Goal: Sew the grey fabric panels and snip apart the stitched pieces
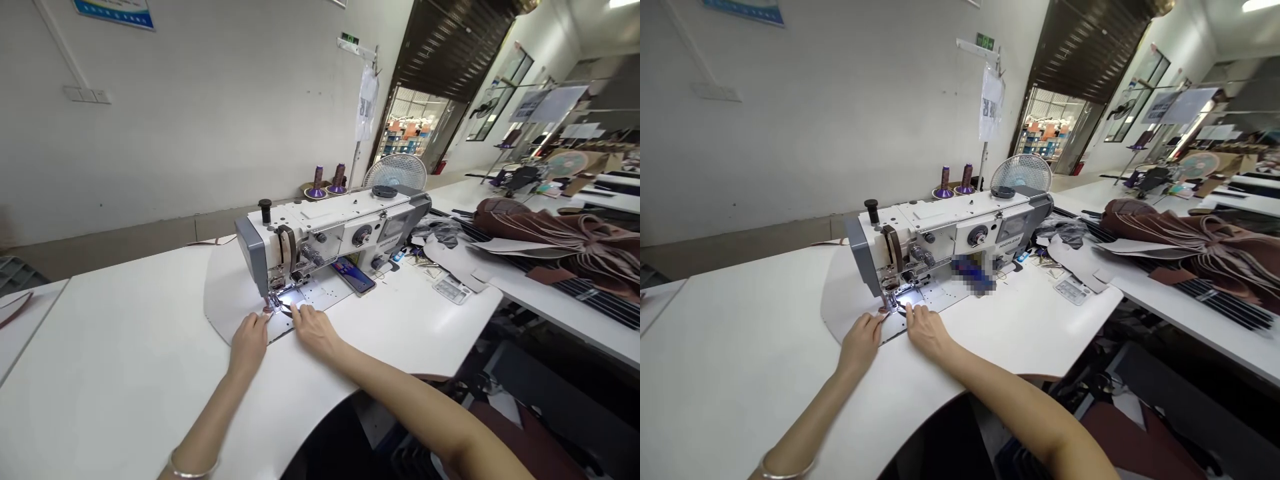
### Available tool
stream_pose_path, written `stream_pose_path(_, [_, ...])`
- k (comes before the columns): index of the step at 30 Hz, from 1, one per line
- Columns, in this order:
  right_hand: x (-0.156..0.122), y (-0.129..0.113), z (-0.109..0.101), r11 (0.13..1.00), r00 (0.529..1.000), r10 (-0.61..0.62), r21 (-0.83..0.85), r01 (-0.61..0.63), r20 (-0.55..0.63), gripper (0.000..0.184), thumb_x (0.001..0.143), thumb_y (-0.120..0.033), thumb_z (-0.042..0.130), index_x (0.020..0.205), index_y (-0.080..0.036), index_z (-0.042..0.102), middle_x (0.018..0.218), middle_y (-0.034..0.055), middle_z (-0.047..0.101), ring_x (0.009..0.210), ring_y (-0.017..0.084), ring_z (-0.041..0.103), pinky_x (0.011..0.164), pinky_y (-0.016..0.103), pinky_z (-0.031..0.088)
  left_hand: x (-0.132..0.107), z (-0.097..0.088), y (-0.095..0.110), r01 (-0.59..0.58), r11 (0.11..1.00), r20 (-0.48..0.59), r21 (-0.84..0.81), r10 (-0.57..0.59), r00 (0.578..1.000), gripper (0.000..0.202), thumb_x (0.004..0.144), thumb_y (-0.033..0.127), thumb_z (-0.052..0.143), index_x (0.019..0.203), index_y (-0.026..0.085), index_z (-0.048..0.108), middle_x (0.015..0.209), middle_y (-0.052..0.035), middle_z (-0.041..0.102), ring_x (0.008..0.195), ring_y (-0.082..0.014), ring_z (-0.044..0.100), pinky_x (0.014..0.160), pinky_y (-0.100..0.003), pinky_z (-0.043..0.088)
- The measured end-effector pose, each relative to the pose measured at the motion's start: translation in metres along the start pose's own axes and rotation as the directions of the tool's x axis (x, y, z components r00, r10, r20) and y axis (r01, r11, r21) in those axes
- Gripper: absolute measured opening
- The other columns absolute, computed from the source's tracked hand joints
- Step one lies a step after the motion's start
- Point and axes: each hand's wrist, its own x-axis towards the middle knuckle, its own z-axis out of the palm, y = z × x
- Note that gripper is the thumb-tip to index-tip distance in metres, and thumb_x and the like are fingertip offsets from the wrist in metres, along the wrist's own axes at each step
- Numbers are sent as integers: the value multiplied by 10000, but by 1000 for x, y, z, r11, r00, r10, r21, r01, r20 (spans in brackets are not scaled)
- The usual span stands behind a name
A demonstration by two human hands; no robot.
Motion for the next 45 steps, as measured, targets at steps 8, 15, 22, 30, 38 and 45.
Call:
stream_pose_path(8, [25,-18,14,996,996,-90,-23,90,-9,426,878,-34,347,1302,-6,341,954,161,569,832,245,554,551,303,489,1,1,-3,-16,998,-31,-56,14,999,305,916,174,342,1056,197,612,843,-51,590,799,-179,578,709,-291,472])
stream_pose_path(15, [25,-19,14,991,992,-129,-32,129,-11,415,880,-26,341,1294,-12,335,931,161,568,845,246,563,553,302,489,1,4,-4,-15,999,-30,-51,14,999,305,915,172,346,1042,172,623,847,-58,591,793,-185,574,697,-297,464])
stream_pose_path(22, [26,-19,10,993,994,-102,-60,104,36,398,896,-40,321,1292,-12,342,934,162,562,818,245,566,548,302,498,0,10,-6,12,997,-53,-78,-16,998,282,910,198,380,1042,171,627,839,-54,592,795,-193,580,693,-303,471])
stream_pose_path(30, [21,-19,12,997,998,-57,-56,57,-4,417,895,-31,308,1311,-20,315,949,165,553,822,242,559,550,299,496,0,10,-7,0,992,-42,-123,-6,999,283,911,181,360,1031,179,616,864,-55,608,839,-200,583,746,-311,467])
stream_pose_path(38, [23,-21,9,997,998,-65,-40,65,1,424,883,-21,312,1307,-20,316,951,170,554,835,242,561,552,300,502,-1,6,-5,53,984,17,-169,-50,999,290,907,181,358,1033,169,619,878,-60,604,842,-201,586,752,-315,463])
stream_pose_path(45, [18,-30,7,993,995,-102,-66,101,-11,413,867,7,312,1278,15,346,906,164,563,791,240,573,515,294,504,-2,-6,-5,130,966,101,-224,-110,989,238,886,183,404,945,183,634,851,-35,607,774,-159,603,709,-264,471])
